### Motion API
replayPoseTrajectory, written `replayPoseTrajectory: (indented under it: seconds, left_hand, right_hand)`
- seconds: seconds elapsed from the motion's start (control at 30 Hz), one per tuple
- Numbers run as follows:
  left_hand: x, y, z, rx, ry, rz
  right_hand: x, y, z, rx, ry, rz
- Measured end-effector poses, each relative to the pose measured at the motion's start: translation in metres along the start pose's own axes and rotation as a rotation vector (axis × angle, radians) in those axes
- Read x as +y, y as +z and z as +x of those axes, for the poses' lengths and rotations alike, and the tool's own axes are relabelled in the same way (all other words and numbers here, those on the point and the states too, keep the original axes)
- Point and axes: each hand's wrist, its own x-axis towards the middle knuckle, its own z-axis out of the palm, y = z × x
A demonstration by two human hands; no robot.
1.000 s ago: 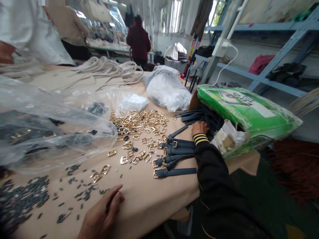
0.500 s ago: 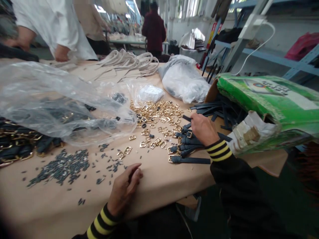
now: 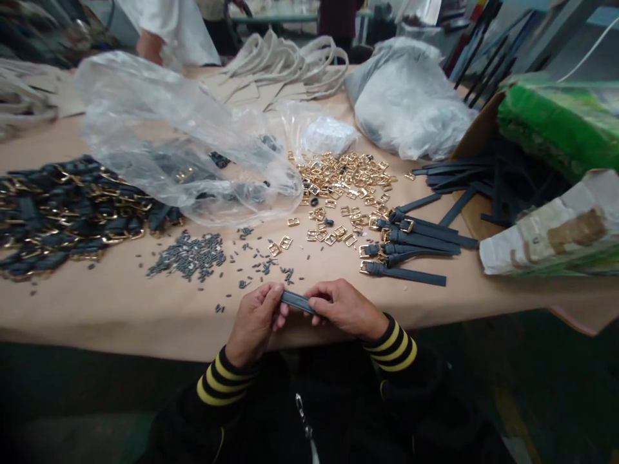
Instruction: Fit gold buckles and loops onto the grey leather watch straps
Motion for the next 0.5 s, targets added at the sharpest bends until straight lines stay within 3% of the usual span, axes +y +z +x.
replayPoseTrajectory:
  seconds: [0.27, 0.43, 0.5]
  left_hand:
    - [0.004, 0.001, -0.002, 0.022, 0.001, 0.021]
    - [0.001, 0.005, -0.002, -0.110, -0.025, -0.024]
    - [0.002, 0.005, -0.003, -0.031, 0.074, 0.049]
  right_hand:
    - [0.000, 0.014, 0.004, 0.041, 0.013, 0.108]
    - [0.000, 0.025, 0.002, 0.030, -0.071, 0.253]
    - [0.001, 0.028, 0.002, 0.053, -0.072, 0.297]
